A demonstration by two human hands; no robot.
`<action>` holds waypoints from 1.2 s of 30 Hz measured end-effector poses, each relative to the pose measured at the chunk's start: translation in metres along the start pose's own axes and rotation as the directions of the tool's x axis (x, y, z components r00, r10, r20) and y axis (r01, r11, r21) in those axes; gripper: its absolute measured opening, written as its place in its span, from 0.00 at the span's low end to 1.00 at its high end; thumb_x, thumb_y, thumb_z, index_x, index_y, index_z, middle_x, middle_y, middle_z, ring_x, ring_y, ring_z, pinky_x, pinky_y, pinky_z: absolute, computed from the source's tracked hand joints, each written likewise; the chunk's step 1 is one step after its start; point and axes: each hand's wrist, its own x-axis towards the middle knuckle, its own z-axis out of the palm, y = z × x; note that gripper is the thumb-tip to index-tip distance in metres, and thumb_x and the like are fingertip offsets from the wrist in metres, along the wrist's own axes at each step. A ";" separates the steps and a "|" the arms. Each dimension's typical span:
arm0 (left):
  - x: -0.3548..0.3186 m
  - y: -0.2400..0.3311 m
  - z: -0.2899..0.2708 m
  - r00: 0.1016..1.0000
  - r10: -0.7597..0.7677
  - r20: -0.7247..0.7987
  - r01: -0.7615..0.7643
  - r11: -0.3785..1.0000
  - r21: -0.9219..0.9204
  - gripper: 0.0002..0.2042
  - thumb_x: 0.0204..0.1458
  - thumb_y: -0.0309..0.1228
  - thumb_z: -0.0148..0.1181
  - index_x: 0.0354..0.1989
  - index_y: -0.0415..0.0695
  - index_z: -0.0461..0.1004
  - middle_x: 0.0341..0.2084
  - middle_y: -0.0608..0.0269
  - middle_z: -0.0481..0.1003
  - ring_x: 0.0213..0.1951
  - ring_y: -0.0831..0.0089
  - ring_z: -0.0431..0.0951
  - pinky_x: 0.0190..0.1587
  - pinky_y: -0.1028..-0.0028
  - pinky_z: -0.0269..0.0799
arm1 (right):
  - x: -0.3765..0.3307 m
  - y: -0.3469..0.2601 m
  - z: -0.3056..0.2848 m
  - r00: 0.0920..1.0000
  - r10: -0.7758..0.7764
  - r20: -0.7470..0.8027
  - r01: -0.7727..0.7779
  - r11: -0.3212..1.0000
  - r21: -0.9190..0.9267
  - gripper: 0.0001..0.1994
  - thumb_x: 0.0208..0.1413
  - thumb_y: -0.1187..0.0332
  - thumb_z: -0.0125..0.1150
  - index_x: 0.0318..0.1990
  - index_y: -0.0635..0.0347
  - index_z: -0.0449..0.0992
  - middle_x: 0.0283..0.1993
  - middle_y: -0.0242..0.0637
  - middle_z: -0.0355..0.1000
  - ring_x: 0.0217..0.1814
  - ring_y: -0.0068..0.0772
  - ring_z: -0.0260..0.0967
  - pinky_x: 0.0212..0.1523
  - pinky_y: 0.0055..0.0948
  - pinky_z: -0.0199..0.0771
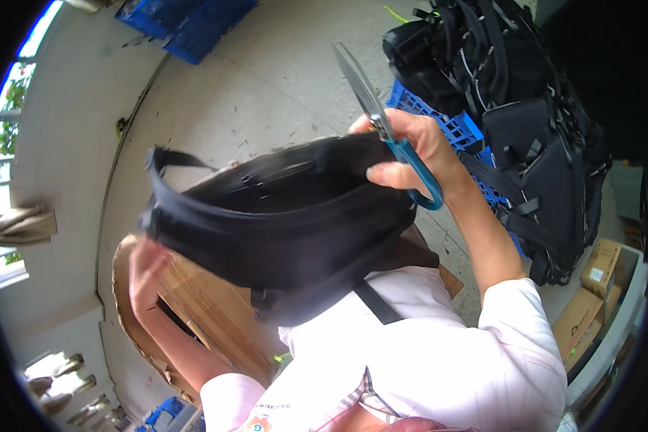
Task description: Trimming the excess material or edges from black bags using scissors.
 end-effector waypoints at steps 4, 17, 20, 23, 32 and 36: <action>-0.009 0.105 0.052 0.658 0.689 -0.304 -0.559 0.717 0.417 0.23 0.54 0.36 0.49 0.56 0.37 0.60 0.48 0.53 0.69 0.52 0.66 0.68 0.56 0.72 0.58 | -0.004 -0.016 0.018 0.996 -0.019 0.087 0.019 1.000 -0.006 0.22 0.36 0.73 0.64 0.44 0.63 0.71 0.25 0.25 0.70 0.22 0.07 0.58 0.25 0.08 0.54; 0.017 0.091 0.051 0.961 -0.028 0.275 -0.254 0.305 0.918 0.13 0.30 0.27 0.66 0.25 0.36 0.73 0.18 0.50 0.73 0.25 0.60 0.74 0.28 0.67 0.66 | -0.022 -0.009 0.028 0.997 0.072 -0.013 -0.073 0.989 -0.132 0.22 0.36 0.70 0.62 0.45 0.62 0.70 0.21 0.22 0.63 0.22 0.11 0.58 0.24 0.12 0.58; 0.011 0.047 0.005 0.987 -0.029 0.159 -0.075 0.788 0.611 0.13 0.32 0.26 0.67 0.28 0.36 0.73 0.19 0.62 0.74 0.27 0.73 0.74 0.30 0.74 0.66 | -0.017 -0.007 0.028 0.998 0.062 0.024 -0.059 0.993 -0.104 0.22 0.37 0.70 0.63 0.45 0.62 0.70 0.21 0.21 0.62 0.21 0.11 0.57 0.23 0.12 0.58; 0.005 -0.007 0.009 0.980 0.166 -0.110 -0.182 0.971 -0.152 0.11 0.37 0.24 0.65 0.31 0.37 0.73 0.23 0.70 0.72 0.31 0.80 0.72 0.35 0.80 0.66 | -0.014 -0.007 0.028 0.994 0.091 0.055 -0.085 0.990 -0.112 0.21 0.39 0.69 0.64 0.45 0.61 0.70 0.22 0.22 0.62 0.22 0.11 0.57 0.22 0.13 0.58; 0.002 -0.033 0.008 0.807 0.530 -0.258 -0.589 0.753 -0.294 0.06 0.45 0.18 0.55 0.33 0.38 0.72 0.30 0.64 0.70 0.35 0.73 0.72 0.44 0.76 0.66 | -0.015 -0.036 -0.015 0.981 -0.108 0.160 0.191 0.655 -0.731 0.34 0.33 0.49 0.71 0.47 0.58 0.67 0.30 0.32 0.64 0.28 0.23 0.62 0.28 0.21 0.67; 0.002 -0.037 0.004 0.777 0.572 -0.263 -0.629 0.729 -0.272 0.06 0.45 0.18 0.56 0.32 0.38 0.72 0.31 0.63 0.70 0.35 0.72 0.71 0.44 0.75 0.66 | -0.022 -0.032 -0.021 0.985 -0.055 0.166 0.167 0.586 -0.793 0.35 0.30 0.44 0.70 0.44 0.58 0.68 0.31 0.32 0.66 0.28 0.27 0.64 0.29 0.24 0.69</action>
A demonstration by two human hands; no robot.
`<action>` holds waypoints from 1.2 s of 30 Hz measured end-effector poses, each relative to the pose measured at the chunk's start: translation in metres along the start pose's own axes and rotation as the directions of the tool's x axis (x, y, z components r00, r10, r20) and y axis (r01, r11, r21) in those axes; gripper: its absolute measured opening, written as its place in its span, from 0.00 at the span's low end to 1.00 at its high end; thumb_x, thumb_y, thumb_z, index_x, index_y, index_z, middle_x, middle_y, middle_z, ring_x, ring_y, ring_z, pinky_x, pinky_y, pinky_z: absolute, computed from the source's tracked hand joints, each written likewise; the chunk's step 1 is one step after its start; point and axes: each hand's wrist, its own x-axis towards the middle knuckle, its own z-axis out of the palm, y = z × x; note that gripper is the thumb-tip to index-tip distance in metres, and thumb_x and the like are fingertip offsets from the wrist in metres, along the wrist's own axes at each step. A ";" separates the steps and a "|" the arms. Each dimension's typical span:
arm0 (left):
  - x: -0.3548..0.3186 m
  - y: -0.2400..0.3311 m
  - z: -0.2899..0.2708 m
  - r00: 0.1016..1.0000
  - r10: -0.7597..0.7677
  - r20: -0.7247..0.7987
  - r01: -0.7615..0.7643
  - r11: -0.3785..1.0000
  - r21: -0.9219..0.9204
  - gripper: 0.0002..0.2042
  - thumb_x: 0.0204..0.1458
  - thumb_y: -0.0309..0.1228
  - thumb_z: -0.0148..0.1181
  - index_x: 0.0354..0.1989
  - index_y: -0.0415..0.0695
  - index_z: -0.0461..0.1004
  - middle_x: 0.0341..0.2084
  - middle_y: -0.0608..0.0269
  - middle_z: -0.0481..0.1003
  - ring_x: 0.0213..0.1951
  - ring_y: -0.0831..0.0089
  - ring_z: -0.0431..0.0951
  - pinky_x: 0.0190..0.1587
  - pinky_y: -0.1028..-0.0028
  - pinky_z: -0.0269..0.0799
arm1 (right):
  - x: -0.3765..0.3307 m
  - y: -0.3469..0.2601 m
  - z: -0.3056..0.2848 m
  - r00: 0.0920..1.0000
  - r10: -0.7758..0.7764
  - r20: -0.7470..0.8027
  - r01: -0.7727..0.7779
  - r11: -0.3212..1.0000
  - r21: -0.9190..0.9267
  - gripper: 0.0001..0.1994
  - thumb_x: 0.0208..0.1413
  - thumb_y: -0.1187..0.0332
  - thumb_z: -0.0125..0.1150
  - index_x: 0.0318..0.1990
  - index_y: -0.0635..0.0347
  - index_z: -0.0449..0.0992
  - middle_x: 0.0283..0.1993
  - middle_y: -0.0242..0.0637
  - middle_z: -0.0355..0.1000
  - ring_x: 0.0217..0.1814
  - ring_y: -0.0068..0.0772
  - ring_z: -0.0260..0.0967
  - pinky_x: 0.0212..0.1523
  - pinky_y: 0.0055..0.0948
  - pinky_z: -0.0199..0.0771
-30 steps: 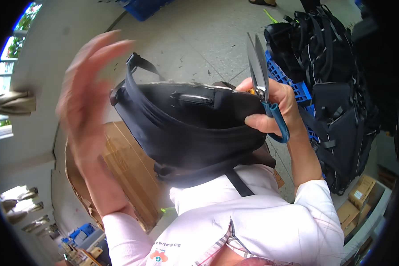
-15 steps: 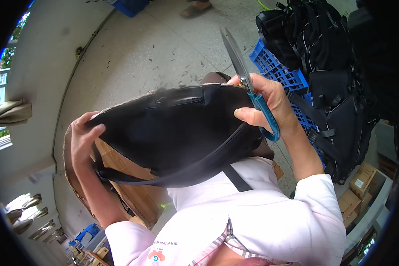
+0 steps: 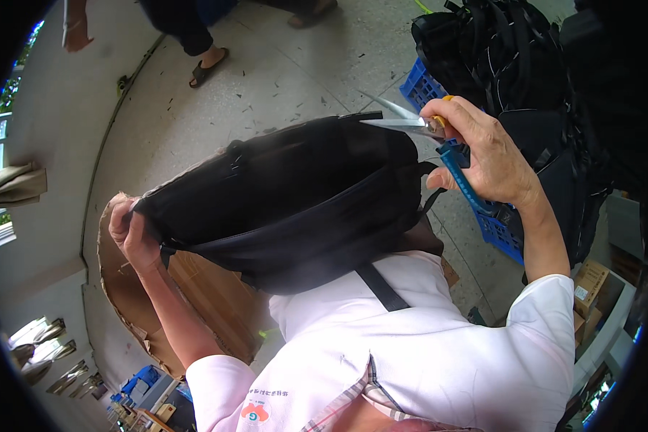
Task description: Trimming the excess material or edges from black bags using scissors.
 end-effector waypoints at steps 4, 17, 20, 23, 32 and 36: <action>-0.003 0.001 -0.002 0.999 -0.028 -0.047 0.029 0.999 0.015 0.05 0.44 0.19 0.56 0.31 0.39 0.71 0.30 0.63 0.69 0.35 0.73 0.70 0.43 0.75 0.65 | 0.003 0.005 0.000 0.997 -0.072 0.034 0.075 0.993 -0.094 0.38 0.28 0.37 0.65 0.44 0.56 0.68 0.30 0.32 0.62 0.27 0.27 0.61 0.29 0.23 0.67; -0.007 0.005 -0.009 0.996 -0.089 0.010 0.089 0.995 -0.043 0.05 0.44 0.18 0.54 0.30 0.40 0.71 0.29 0.62 0.71 0.34 0.72 0.68 0.42 0.75 0.64 | 0.022 0.012 -0.003 0.973 -0.215 0.088 0.227 0.962 -0.154 0.32 0.35 0.40 0.63 0.40 0.58 0.70 0.28 0.33 0.64 0.25 0.28 0.62 0.25 0.25 0.65; -0.007 0.004 -0.006 0.996 -0.087 0.003 0.087 0.992 -0.087 0.05 0.45 0.17 0.53 0.30 0.40 0.71 0.29 0.61 0.72 0.34 0.72 0.69 0.43 0.74 0.64 | 0.026 0.008 -0.005 0.973 -0.192 0.129 0.214 0.958 -0.190 0.31 0.37 0.41 0.62 0.39 0.60 0.71 0.28 0.36 0.68 0.27 0.31 0.66 0.29 0.26 0.69; -0.008 0.003 -0.006 0.993 -0.105 -0.044 0.102 0.993 -0.064 0.05 0.45 0.18 0.53 0.31 0.40 0.71 0.30 0.60 0.71 0.34 0.72 0.69 0.44 0.74 0.64 | 0.026 0.007 -0.007 0.969 -0.182 0.168 0.213 0.959 -0.186 0.29 0.39 0.43 0.62 0.39 0.62 0.72 0.28 0.39 0.72 0.27 0.33 0.71 0.31 0.26 0.73; -0.009 0.008 -0.004 0.996 -0.091 0.024 0.093 0.985 -0.147 0.06 0.45 0.18 0.53 0.31 0.40 0.71 0.28 0.58 0.72 0.35 0.69 0.71 0.45 0.71 0.66 | 0.034 -0.006 -0.010 0.965 -0.208 0.160 0.232 0.962 -0.147 0.29 0.40 0.43 0.62 0.37 0.62 0.72 0.26 0.38 0.71 0.24 0.32 0.70 0.29 0.24 0.72; -0.011 0.007 -0.003 0.998 -0.070 -0.001 0.069 0.988 -0.137 0.05 0.46 0.18 0.53 0.32 0.39 0.71 0.28 0.57 0.72 0.34 0.69 0.71 0.45 0.70 0.66 | 0.039 -0.001 -0.005 0.945 -0.293 0.142 0.315 0.934 -0.169 0.28 0.39 0.44 0.64 0.37 0.62 0.72 0.25 0.38 0.71 0.23 0.32 0.70 0.31 0.27 0.72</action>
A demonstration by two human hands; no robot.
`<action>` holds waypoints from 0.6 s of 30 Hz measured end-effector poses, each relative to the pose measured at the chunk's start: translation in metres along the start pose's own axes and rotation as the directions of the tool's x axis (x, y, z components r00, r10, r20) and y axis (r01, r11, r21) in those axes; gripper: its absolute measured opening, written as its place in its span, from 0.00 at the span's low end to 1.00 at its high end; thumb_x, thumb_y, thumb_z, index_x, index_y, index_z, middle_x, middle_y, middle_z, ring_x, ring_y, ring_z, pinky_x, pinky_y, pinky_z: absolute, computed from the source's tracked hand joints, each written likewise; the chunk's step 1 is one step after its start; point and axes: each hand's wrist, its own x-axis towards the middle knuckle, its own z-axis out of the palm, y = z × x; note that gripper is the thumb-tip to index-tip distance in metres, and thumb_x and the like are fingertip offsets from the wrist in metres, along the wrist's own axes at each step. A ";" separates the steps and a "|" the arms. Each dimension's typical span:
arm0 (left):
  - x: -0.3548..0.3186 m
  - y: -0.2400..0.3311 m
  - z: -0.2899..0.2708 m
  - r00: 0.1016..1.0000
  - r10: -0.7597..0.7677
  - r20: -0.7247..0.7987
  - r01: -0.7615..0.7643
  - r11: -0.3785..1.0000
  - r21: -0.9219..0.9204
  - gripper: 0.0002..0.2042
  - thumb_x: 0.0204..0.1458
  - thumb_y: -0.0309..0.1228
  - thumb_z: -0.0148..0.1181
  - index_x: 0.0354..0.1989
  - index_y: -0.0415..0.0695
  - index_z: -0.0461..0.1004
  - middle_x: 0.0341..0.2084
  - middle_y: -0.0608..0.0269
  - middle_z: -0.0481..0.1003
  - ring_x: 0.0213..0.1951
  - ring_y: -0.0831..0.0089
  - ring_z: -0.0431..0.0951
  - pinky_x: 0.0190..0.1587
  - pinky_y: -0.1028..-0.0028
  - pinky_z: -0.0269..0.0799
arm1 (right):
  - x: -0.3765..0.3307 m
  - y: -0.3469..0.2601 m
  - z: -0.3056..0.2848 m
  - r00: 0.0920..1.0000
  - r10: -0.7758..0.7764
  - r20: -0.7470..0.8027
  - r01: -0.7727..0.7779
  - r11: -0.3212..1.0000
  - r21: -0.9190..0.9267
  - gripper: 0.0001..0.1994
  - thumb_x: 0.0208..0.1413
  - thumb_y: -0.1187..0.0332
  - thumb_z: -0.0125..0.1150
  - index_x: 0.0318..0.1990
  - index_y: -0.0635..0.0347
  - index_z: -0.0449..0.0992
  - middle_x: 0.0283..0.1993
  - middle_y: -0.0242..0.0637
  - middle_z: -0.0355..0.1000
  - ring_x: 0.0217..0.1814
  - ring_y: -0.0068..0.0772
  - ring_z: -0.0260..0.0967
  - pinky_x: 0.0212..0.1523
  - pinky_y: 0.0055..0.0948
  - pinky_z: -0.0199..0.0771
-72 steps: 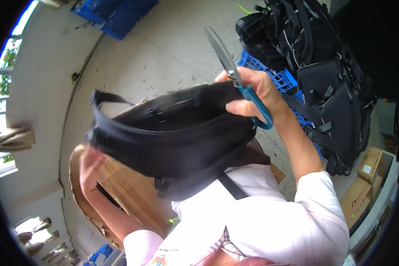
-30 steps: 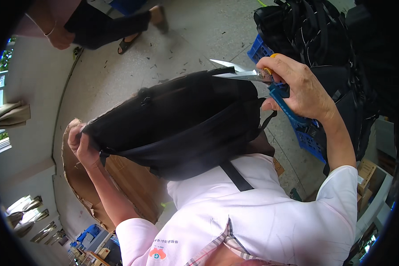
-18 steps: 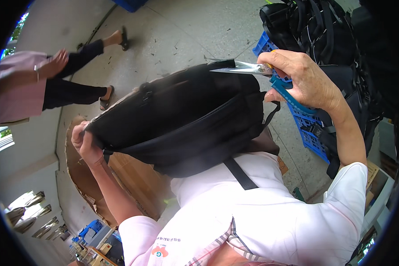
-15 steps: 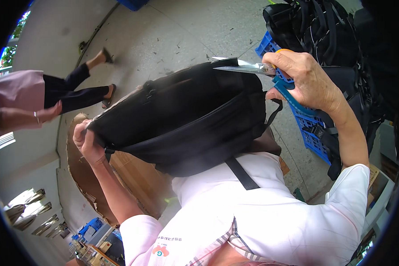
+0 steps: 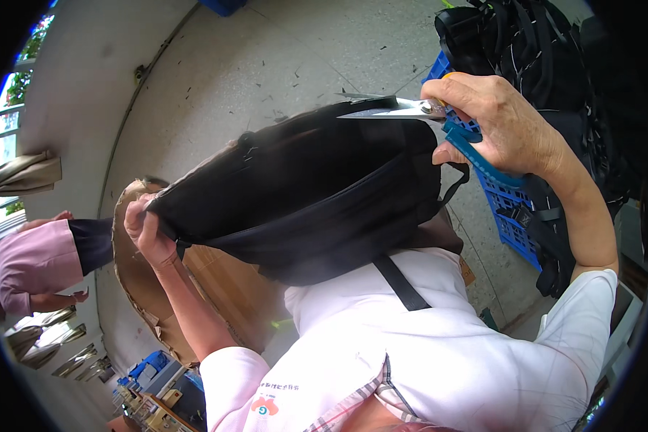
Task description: Trimming the excess material or edges from black bags using scissors.
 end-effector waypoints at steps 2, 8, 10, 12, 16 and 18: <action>-0.003 0.000 -0.001 1.000 -0.013 -0.011 0.013 1.000 0.005 0.04 0.47 0.19 0.54 0.31 0.39 0.71 0.27 0.57 0.72 0.33 0.69 0.71 0.44 0.69 0.67 | 0.000 -0.004 -0.004 0.999 0.033 0.039 -0.033 0.999 0.004 0.28 0.39 0.45 0.64 0.37 0.62 0.72 0.24 0.37 0.71 0.24 0.32 0.70 0.30 0.27 0.72; -0.004 0.004 -0.003 0.999 -0.004 0.046 0.005 1.000 -0.016 0.04 0.47 0.20 0.56 0.32 0.39 0.71 0.28 0.56 0.72 0.34 0.68 0.71 0.45 0.68 0.67 | -0.002 -0.004 -0.017 0.997 0.010 0.076 -0.009 1.000 -0.016 0.28 0.39 0.43 0.62 0.35 0.61 0.71 0.22 0.35 0.71 0.23 0.30 0.70 0.27 0.26 0.70; -0.003 0.004 -0.002 0.998 -0.004 0.064 0.007 0.999 -0.038 0.04 0.47 0.21 0.56 0.32 0.39 0.71 0.28 0.56 0.72 0.34 0.68 0.71 0.45 0.67 0.67 | 0.001 -0.007 -0.027 0.977 0.100 0.186 -0.084 0.992 -0.092 0.30 0.36 0.41 0.64 0.36 0.61 0.72 0.25 0.36 0.71 0.26 0.32 0.70 0.29 0.27 0.71; -0.005 0.005 -0.001 0.998 0.006 0.068 -0.002 0.998 -0.057 0.05 0.47 0.22 0.56 0.32 0.39 0.71 0.29 0.55 0.72 0.35 0.68 0.71 0.45 0.67 0.67 | 0.005 0.000 -0.018 0.996 -0.017 0.086 0.024 0.996 -0.084 0.31 0.36 0.40 0.64 0.37 0.61 0.72 0.28 0.38 0.71 0.29 0.33 0.71 0.32 0.27 0.71; -0.009 0.004 -0.001 0.998 0.031 0.049 -0.030 0.999 -0.024 0.05 0.47 0.22 0.57 0.32 0.39 0.71 0.29 0.55 0.72 0.36 0.67 0.71 0.45 0.67 0.67 | 0.012 0.002 -0.012 0.987 -0.157 0.025 0.158 0.983 -0.091 0.32 0.35 0.40 0.63 0.37 0.60 0.69 0.26 0.36 0.66 0.26 0.32 0.66 0.27 0.26 0.68; -0.010 0.004 -0.001 0.998 -0.001 0.056 0.004 0.998 -0.056 0.05 0.46 0.23 0.58 0.32 0.39 0.71 0.29 0.56 0.72 0.36 0.67 0.71 0.45 0.68 0.67 | 0.011 -0.008 -0.022 0.988 -0.022 0.155 0.026 0.999 -0.023 0.25 0.39 0.47 0.65 0.34 0.61 0.72 0.23 0.38 0.70 0.25 0.32 0.70 0.29 0.25 0.71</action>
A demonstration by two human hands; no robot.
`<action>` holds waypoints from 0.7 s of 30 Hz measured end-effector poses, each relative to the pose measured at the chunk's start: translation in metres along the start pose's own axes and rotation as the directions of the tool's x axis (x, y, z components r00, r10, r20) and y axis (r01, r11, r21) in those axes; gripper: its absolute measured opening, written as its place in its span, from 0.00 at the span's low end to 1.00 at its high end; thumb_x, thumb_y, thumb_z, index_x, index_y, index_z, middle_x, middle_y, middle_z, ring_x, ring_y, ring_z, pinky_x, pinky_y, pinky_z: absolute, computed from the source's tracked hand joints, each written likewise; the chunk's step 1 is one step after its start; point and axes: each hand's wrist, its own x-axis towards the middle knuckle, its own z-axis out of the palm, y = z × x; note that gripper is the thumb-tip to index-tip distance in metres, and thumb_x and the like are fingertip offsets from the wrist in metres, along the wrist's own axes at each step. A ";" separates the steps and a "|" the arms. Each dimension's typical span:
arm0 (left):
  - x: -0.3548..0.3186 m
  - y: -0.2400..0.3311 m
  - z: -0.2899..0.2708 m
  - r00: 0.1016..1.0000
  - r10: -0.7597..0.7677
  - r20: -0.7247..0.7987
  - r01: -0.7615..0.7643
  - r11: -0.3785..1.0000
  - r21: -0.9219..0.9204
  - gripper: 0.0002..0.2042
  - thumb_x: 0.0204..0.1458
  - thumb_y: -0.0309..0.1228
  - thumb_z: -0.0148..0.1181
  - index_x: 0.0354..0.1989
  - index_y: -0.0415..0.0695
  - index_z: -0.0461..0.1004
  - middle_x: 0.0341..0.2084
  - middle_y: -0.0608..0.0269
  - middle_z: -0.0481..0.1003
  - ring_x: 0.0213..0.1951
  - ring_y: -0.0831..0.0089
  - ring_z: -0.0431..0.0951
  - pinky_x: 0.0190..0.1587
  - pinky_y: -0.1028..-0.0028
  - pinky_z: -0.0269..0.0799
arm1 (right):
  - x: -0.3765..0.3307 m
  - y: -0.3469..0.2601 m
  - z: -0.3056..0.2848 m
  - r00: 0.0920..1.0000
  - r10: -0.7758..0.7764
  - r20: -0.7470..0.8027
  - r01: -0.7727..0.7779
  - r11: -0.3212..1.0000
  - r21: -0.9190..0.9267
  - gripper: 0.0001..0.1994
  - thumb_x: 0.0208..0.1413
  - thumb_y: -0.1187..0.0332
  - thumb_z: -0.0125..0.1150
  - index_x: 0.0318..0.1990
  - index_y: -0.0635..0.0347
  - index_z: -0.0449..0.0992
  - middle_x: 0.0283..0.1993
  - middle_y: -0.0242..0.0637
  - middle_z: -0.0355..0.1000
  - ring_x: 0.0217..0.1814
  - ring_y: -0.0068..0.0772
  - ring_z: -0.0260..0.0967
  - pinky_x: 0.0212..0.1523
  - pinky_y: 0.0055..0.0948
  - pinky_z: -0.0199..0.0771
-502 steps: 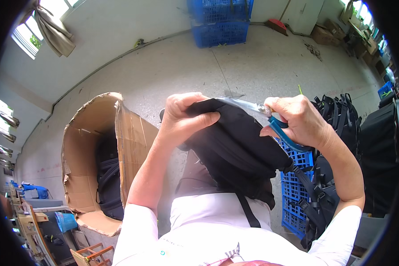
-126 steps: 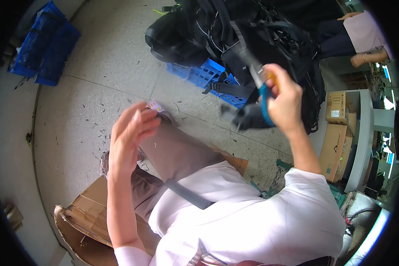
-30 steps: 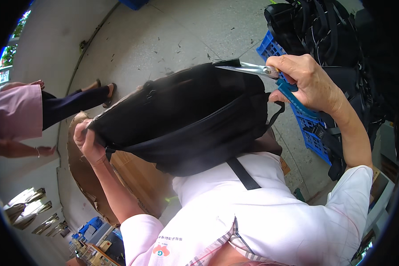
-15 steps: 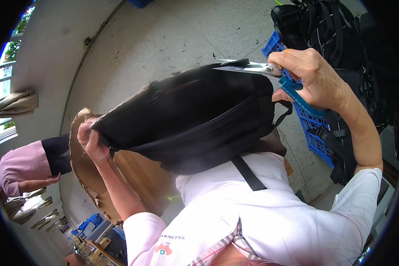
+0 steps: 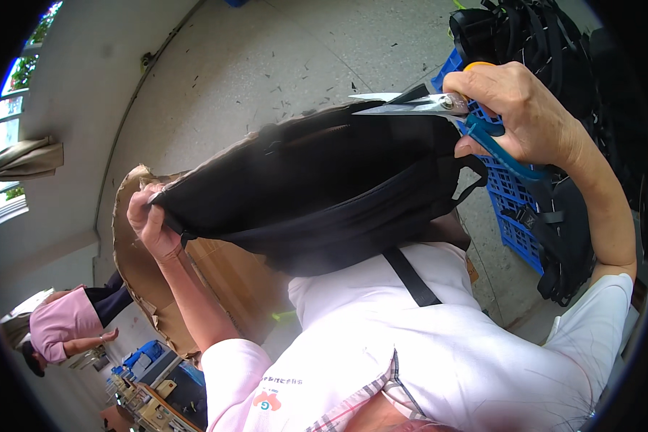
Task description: Trimming the excess material or edges from black bags using scissors.
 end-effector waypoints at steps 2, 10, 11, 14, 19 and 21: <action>0.000 0.001 0.003 1.000 0.012 -0.014 -0.012 1.000 0.013 0.05 0.46 0.23 0.58 0.31 0.38 0.70 0.28 0.56 0.72 0.35 0.67 0.71 0.45 0.68 0.67 | -0.005 0.000 0.002 0.998 -0.037 -0.050 0.036 0.999 -0.012 0.23 0.40 0.48 0.65 0.31 0.61 0.71 0.19 0.36 0.68 0.21 0.30 0.69 0.25 0.24 0.70; 0.001 0.000 -0.001 0.999 0.033 -0.001 -0.033 0.999 -0.027 0.07 0.43 0.23 0.61 0.30 0.38 0.71 0.27 0.58 0.71 0.34 0.67 0.70 0.44 0.69 0.66 | 0.000 0.005 -0.008 0.993 0.111 -0.050 -0.105 0.989 0.108 0.38 0.35 0.33 0.57 0.41 0.61 0.70 0.24 0.34 0.63 0.24 0.28 0.62 0.25 0.24 0.64; 0.000 0.000 -0.003 0.999 0.039 -0.007 -0.040 0.999 -0.027 0.07 0.43 0.23 0.61 0.30 0.38 0.71 0.27 0.58 0.71 0.34 0.67 0.70 0.44 0.69 0.66 | 0.003 0.004 -0.009 0.993 0.104 -0.050 -0.098 0.990 0.102 0.38 0.35 0.33 0.57 0.41 0.61 0.70 0.24 0.34 0.63 0.24 0.28 0.62 0.25 0.24 0.64; 0.000 -0.002 -0.003 0.998 0.063 -0.010 -0.063 0.998 -0.023 0.07 0.43 0.22 0.61 0.31 0.38 0.71 0.27 0.58 0.71 0.33 0.68 0.69 0.43 0.69 0.66 | 0.013 -0.004 -0.013 0.991 0.135 -0.019 -0.133 0.986 0.103 0.42 0.33 0.30 0.56 0.45 0.61 0.70 0.31 0.37 0.67 0.30 0.30 0.66 0.32 0.25 0.68; 0.005 0.008 0.020 0.999 0.040 -0.026 -0.039 0.999 0.034 0.07 0.41 0.23 0.63 0.28 0.37 0.71 0.24 0.61 0.71 0.30 0.71 0.69 0.39 0.74 0.65 | 0.057 -0.031 -0.006 0.943 -0.208 -0.259 0.244 0.963 0.116 0.29 0.35 0.62 0.70 0.49 0.60 0.70 0.42 0.40 0.72 0.38 0.35 0.71 0.40 0.29 0.73; 0.006 0.011 0.029 0.998 0.051 -0.031 -0.049 0.997 0.063 0.07 0.41 0.23 0.63 0.28 0.37 0.71 0.23 0.62 0.71 0.30 0.72 0.69 0.38 0.75 0.65 | 0.077 -0.049 0.004 0.891 -0.336 -0.305 0.377 0.922 0.087 0.23 0.38 0.72 0.65 0.47 0.62 0.70 0.38 0.45 0.72 0.38 0.40 0.72 0.39 0.31 0.73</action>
